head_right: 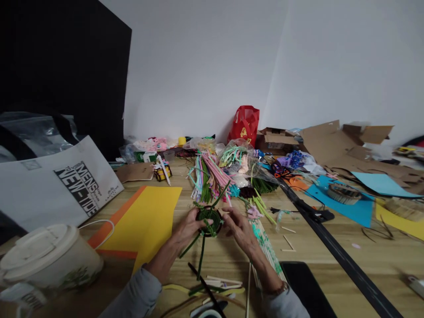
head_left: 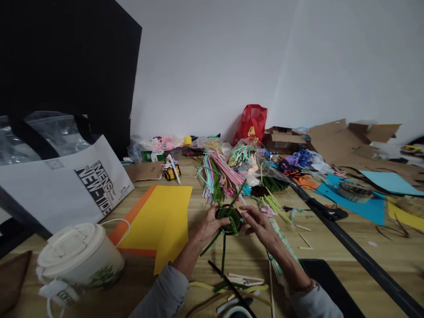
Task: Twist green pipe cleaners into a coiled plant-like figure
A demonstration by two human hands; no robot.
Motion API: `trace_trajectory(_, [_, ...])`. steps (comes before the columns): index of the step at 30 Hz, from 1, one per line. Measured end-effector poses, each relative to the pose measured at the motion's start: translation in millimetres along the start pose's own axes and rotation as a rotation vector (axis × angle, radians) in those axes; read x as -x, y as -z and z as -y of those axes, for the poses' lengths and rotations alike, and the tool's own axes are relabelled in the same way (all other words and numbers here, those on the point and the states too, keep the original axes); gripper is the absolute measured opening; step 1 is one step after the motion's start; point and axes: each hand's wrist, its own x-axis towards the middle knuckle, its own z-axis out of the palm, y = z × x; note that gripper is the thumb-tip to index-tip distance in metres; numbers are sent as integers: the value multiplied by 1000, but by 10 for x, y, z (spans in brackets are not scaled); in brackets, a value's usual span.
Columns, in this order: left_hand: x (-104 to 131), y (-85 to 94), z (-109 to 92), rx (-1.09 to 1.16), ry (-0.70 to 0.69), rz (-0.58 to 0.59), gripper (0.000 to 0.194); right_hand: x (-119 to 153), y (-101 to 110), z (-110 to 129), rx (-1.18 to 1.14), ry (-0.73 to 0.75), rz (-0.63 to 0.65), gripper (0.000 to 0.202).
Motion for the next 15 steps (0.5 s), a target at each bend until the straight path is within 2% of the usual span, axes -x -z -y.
trace_trajectory(6, [-2,-35,106,-68,-1,-39,50,-110,-54,63,-83,-23,-1,44])
trace_trajectory(9, [-14,-39,154,-126,-24,-35,46,-222,-67,100,-80,-3,25,39])
trace_trajectory(15, [10,-48,85,-84,-32,-11,39,-349,-145,96,-125,17,36,37])
